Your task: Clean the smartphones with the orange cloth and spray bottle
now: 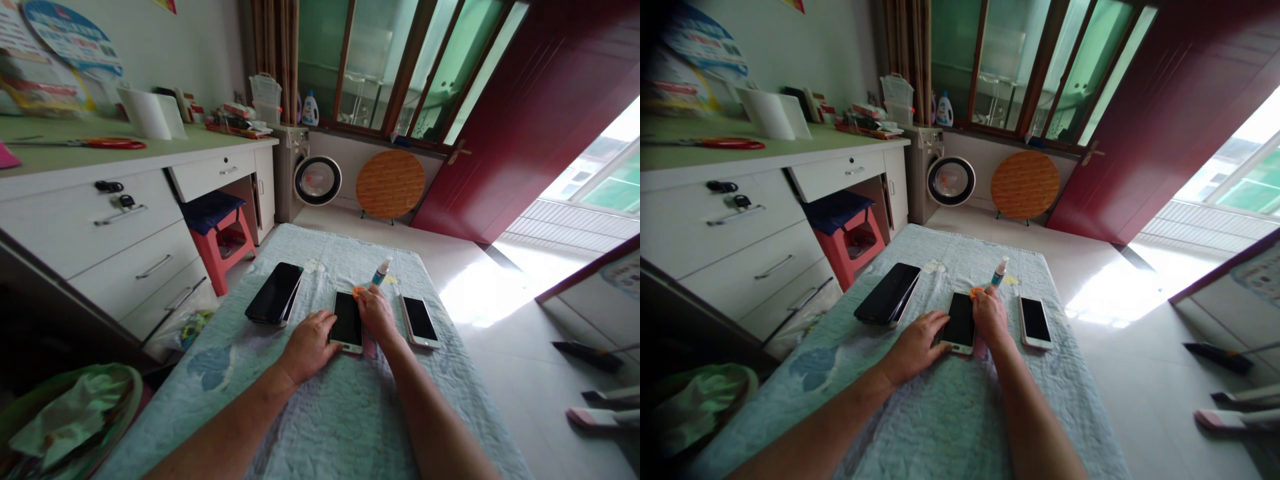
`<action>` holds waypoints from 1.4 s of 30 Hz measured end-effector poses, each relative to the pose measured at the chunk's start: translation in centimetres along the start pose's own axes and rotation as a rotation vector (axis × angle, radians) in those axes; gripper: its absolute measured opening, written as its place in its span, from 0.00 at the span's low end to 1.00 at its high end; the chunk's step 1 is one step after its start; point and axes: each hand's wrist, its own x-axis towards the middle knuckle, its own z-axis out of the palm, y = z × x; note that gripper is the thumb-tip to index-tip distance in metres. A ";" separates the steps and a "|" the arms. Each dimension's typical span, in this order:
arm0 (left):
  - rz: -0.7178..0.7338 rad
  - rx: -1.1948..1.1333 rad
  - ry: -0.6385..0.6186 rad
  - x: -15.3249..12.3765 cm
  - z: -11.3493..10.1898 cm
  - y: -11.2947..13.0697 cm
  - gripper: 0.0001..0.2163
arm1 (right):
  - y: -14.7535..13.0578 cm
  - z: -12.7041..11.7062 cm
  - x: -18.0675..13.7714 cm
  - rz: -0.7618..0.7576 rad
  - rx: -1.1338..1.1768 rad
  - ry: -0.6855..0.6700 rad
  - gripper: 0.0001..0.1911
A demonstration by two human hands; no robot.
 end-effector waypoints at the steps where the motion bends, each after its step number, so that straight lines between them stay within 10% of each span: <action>1: -0.002 -0.007 -0.002 0.0 0.0 0.0 0.23 | -0.1 -0.1 -0.2 -0.029 0.014 -0.014 0.13; 14: 0.040 -0.065 0.020 0.0 0.5 -0.7 0.33 | -2.0 -4.0 -1.5 -0.485 0.378 -0.713 0.14; 26: -0.021 -0.088 -0.012 0.0 -0.5 0.2 0.31 | -1.5 -0.8 -0.6 -0.070 0.124 -0.120 0.14; 42: 0.020 -0.048 -0.040 0.1 -0.7 0.4 0.17 | -2.5 -0.3 0.2 -0.067 -0.101 -0.126 0.16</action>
